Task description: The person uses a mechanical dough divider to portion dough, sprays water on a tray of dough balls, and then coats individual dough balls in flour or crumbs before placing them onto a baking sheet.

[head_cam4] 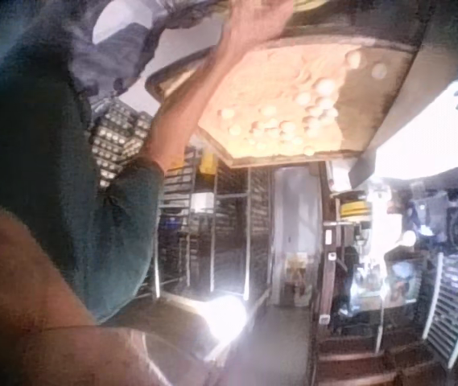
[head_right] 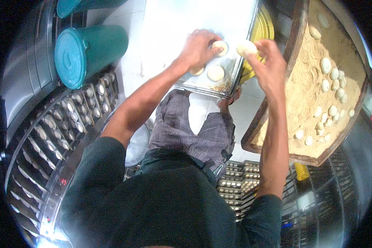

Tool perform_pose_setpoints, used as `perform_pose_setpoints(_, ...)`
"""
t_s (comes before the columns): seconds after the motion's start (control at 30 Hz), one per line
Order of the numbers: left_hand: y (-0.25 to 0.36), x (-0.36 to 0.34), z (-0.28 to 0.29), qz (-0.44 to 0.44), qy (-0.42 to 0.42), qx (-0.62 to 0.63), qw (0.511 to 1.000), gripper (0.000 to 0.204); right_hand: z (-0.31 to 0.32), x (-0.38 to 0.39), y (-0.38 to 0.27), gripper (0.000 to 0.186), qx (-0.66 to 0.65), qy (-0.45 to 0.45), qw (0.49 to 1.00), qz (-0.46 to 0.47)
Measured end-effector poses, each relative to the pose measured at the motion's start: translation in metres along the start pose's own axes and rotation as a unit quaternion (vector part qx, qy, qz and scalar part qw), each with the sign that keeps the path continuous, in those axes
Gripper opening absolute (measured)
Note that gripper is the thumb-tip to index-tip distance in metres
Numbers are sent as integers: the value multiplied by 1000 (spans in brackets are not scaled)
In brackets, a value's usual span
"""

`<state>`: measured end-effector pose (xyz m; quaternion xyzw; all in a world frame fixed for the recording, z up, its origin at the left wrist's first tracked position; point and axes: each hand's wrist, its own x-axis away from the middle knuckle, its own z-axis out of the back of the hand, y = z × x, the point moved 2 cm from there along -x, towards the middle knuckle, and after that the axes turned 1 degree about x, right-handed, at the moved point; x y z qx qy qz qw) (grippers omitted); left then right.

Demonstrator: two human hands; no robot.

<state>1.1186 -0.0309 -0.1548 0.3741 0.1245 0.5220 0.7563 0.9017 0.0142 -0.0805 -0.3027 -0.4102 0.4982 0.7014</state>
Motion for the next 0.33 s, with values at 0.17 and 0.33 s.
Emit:
perform_pose_setpoints(0.17,-6,6,-2,16,46,-3,999,34,-63,-76,21,41,96,-66,992,54)
perform_pose_setpoints(0.33,-5,7,1,14,40,34,999,39,-67,-101,22,34,235,-45,961,138)
